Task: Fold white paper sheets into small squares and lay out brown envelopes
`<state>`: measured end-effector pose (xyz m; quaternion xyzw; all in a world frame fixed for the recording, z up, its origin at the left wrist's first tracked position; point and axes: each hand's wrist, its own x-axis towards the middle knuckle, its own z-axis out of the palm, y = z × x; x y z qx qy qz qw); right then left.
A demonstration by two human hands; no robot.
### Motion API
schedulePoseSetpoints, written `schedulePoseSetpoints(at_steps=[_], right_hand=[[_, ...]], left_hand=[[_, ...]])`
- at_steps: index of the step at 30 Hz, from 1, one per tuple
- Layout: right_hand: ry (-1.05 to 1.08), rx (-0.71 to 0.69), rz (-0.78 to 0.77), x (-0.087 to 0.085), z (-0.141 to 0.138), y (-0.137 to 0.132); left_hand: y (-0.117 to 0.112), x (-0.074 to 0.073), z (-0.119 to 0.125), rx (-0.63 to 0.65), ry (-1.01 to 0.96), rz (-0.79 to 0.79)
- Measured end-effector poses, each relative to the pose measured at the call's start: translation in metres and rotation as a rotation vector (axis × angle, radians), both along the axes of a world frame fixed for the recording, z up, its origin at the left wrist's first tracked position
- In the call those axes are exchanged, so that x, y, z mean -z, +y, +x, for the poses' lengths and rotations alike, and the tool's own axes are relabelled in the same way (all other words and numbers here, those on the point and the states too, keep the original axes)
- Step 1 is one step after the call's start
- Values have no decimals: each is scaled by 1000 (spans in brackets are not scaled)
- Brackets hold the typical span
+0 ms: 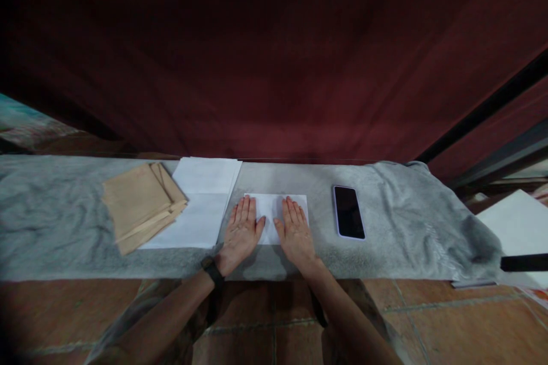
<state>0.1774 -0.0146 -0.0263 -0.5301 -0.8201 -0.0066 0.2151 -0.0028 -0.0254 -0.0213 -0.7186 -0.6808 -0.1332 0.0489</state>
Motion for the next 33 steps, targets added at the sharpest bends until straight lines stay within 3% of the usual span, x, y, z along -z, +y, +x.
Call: schedulePoseSetpoints(at_steps=[4, 14, 23, 33], right_hand=[[-27, -62, -3, 4, -10, -9], [-92, -3, 37, 8, 0, -11], [-153, -4, 35, 5, 0, -12], [-131, 34, 78, 10, 4, -13]], left_hand=[[-1, -1, 0, 2, 0, -7], [-7, -3, -4, -9, -34, 17], [-8, -10, 23, 298, -102, -27], [-8, -3, 14, 214, -39, -48]])
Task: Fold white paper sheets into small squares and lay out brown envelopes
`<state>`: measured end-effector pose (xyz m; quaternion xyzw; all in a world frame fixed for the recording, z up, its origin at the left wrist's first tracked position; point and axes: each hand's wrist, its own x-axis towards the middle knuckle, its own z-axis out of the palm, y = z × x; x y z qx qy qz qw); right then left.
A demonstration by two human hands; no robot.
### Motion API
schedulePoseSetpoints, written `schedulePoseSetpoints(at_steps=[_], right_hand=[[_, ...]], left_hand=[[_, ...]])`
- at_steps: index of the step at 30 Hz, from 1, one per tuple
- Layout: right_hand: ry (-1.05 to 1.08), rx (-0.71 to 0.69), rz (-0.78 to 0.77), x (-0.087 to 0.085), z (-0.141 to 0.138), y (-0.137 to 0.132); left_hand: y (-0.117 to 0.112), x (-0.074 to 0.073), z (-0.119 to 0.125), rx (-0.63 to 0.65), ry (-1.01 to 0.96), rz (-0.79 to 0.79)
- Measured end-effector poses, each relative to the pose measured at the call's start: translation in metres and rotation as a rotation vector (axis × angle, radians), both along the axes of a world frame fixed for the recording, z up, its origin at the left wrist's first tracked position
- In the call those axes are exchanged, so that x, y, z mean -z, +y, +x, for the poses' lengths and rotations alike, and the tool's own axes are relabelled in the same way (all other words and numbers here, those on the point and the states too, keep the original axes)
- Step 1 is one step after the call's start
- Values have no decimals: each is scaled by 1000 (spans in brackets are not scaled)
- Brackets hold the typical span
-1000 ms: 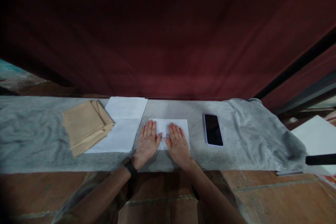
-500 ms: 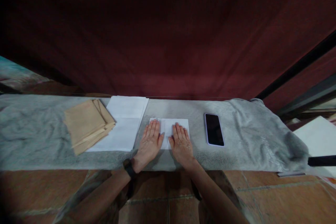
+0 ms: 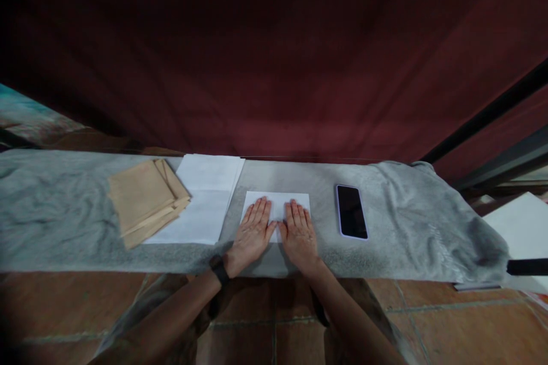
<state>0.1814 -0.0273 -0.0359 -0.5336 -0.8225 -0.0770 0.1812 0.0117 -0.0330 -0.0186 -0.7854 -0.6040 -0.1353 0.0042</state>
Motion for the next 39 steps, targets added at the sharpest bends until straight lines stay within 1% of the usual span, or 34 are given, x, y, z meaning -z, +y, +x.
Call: schedulePoseSetpoints(at_steps=[5, 14, 22, 26, 29, 34, 37, 39], right_hand=[[23, 49, -5, 0, 5, -1], [25, 93, 24, 2, 17, 1], [26, 148, 54, 6, 26, 0], [69, 185, 50, 4, 28, 5], [94, 165, -7, -2, 20, 9], [124, 51, -138, -7, -12, 7], [115, 10, -135, -4, -26, 2], [113, 12, -114, 0, -28, -2]], left_hand=[[-2, 1, -5, -59, 5, -12], [-6, -1, -12, -128, 26, -30], [-9, 0, -13, -155, 37, -4], [-8, 3, -13, -159, 35, 6], [-8, 3, -13, -156, 43, 8], [-8, 2, -13, -166, 50, 12], [-9, 1, -13, -171, 56, 14], [-10, 1, -13, -176, 60, 20]])
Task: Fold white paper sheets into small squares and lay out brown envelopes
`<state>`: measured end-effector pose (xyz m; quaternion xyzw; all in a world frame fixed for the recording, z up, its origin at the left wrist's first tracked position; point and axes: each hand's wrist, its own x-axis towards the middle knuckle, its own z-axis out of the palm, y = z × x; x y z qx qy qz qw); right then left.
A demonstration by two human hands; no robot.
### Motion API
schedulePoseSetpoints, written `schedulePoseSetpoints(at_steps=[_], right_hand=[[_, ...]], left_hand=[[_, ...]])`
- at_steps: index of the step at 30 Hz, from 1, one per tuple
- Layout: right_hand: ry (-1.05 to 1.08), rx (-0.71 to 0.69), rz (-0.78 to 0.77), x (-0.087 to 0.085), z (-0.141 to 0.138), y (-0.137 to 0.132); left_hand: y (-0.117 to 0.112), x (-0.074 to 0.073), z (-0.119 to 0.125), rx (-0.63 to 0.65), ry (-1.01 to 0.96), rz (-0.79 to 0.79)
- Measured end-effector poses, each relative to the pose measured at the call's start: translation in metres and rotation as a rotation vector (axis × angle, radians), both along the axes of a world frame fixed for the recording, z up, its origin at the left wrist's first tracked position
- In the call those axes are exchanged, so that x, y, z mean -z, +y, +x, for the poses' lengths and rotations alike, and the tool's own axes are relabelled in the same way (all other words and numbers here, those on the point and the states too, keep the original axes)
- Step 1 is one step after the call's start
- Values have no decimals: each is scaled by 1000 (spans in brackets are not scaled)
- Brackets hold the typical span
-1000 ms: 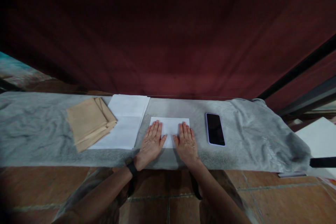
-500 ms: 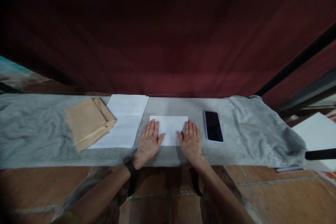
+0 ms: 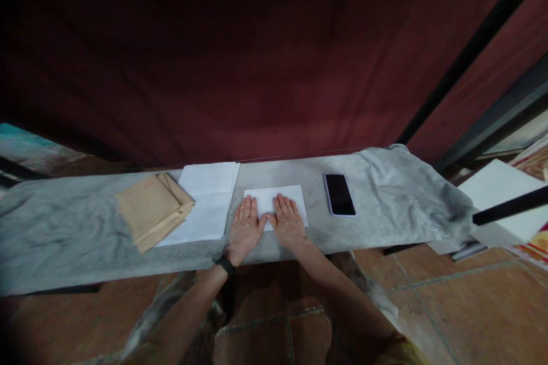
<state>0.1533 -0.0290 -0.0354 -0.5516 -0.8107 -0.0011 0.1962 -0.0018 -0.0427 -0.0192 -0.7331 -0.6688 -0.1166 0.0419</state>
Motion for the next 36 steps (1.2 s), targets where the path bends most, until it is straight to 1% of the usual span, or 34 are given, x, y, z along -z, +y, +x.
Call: schedulePoseSetpoints(at_steps=[7, 12, 15, 18, 21, 23, 24, 27, 29, 31, 33, 36], right_hand=[[-18, 121, 42, 5, 9, -1], [14, 191, 88, 10, 17, 0], [22, 225, 32, 7, 19, 6], [35, 251, -92, -5, 13, 18], [48, 200, -134, -16, -1, 32], [45, 135, -109, -20, -10, 38], [41, 103, -96, -19, -14, 39], [1, 35, -67, -12, -19, 38], [-28, 43, -57, -5, -19, 35], [-38, 67, -34, 0, -17, 32], [-41, 67, 8, 3, -14, 31], [-43, 51, 59, 5, -10, 30]], left_hand=[[-3, -2, 0, -31, -6, 31], [-8, -1, 1, -55, -4, 70], [-8, -3, -1, -68, -6, 49], [2, -10, -1, -90, -13, -37], [17, -20, 5, -76, -29, -77], [26, -22, 11, -20, -39, -63], [28, -21, 13, 11, -42, -58], [30, -10, 18, 84, -26, -63], [28, -2, 19, 106, -5, -57], [26, 3, 19, 100, 12, -43], [25, 3, 18, 97, 26, -46], [27, 0, 18, 90, 43, -65]])
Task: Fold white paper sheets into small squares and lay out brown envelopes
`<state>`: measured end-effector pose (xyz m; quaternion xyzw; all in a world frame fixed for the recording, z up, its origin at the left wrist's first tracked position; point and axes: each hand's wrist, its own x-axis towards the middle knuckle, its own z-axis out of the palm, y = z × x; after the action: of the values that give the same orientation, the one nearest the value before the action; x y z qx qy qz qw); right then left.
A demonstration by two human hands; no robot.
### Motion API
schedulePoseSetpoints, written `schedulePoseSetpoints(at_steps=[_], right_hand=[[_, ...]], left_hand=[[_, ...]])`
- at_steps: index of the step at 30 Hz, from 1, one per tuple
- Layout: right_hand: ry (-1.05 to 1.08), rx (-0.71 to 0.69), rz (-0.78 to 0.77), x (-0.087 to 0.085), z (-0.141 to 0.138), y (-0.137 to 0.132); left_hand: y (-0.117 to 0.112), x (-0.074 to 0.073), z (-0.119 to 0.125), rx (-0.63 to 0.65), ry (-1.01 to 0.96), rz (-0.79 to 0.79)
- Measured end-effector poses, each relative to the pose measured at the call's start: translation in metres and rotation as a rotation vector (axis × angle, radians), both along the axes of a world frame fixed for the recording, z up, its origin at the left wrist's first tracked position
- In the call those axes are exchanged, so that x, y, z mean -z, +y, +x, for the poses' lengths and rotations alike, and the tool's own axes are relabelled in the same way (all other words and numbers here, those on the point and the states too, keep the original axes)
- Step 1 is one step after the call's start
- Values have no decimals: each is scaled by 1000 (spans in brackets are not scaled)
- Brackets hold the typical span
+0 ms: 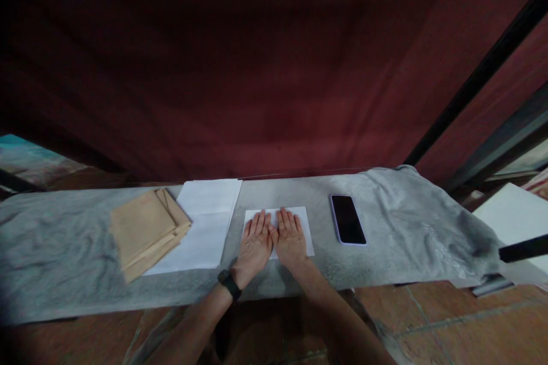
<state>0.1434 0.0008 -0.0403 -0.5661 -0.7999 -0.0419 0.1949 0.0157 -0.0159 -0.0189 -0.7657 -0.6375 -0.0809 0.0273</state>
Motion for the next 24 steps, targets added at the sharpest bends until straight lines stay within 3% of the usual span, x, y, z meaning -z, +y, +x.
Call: schedulePoseSetpoints(at_steps=[11, 18, 24], right_hand=[[15, 11, -11, -1, 4, -2], [11, 44, -96, -7, 5, -3], [21, 126, -112, -11, 11, -3]], left_hand=[[6, -5, 0, -16, -7, 11], [8, -5, -2, 21, -14, -30], [3, -3, 1, -117, -25, 0]])
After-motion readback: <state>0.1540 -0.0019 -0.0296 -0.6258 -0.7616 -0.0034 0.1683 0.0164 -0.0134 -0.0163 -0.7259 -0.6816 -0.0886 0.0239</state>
